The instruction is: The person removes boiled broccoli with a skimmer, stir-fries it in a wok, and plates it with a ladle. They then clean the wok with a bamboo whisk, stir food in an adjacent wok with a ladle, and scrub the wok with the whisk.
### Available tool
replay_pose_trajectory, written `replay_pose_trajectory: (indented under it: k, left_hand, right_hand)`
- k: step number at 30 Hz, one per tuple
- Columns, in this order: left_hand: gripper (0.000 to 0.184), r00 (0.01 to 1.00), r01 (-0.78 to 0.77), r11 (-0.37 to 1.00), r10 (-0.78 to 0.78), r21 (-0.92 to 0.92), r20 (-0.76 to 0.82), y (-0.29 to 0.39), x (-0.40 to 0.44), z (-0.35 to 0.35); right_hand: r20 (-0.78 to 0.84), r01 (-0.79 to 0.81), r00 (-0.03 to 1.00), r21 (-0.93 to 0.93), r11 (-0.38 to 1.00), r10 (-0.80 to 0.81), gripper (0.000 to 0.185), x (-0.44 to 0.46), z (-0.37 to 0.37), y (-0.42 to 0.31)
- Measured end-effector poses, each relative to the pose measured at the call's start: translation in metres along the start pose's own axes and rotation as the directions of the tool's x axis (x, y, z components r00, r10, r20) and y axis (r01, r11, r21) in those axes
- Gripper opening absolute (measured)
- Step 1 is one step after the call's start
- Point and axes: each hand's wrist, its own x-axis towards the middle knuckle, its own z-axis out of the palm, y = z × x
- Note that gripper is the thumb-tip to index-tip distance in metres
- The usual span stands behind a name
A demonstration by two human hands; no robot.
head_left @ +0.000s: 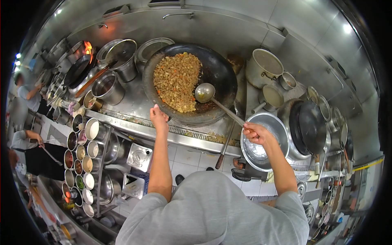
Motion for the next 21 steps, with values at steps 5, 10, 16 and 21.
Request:
replay_pose_trajectory:
  k: [5,10,16,21]
  left_hand:
    - [0.033,1.0,0.015,1.0,-0.015,-0.006,0.002,0.003,-0.001,0.001]
    - [0.033,1.0,0.014,1.0,-0.014,-0.001,-0.007,-0.002,0.002,0.0]
    - [0.032,1.0,0.003,0.999,-0.003,0.032,0.01,-0.002,0.005,0.006]
    - [0.031,1.0,0.021,1.0,-0.021,0.016,0.002,0.001,0.002,-0.002]
  right_hand:
    - [0.192,-0.074,0.981,0.385,0.92,-0.001,0.017,-0.011,0.008,0.015]
    - [0.284,0.125,0.894,0.585,0.801,-0.347,0.023,0.008,0.002,-0.022]
    - [-0.237,0.355,0.271,-0.876,0.326,-0.933,0.046,0.077,0.0,-0.074]
    - [-0.319,0.373,0.709,-0.588,0.718,-0.629,0.06,0.049,-0.038,-0.02]
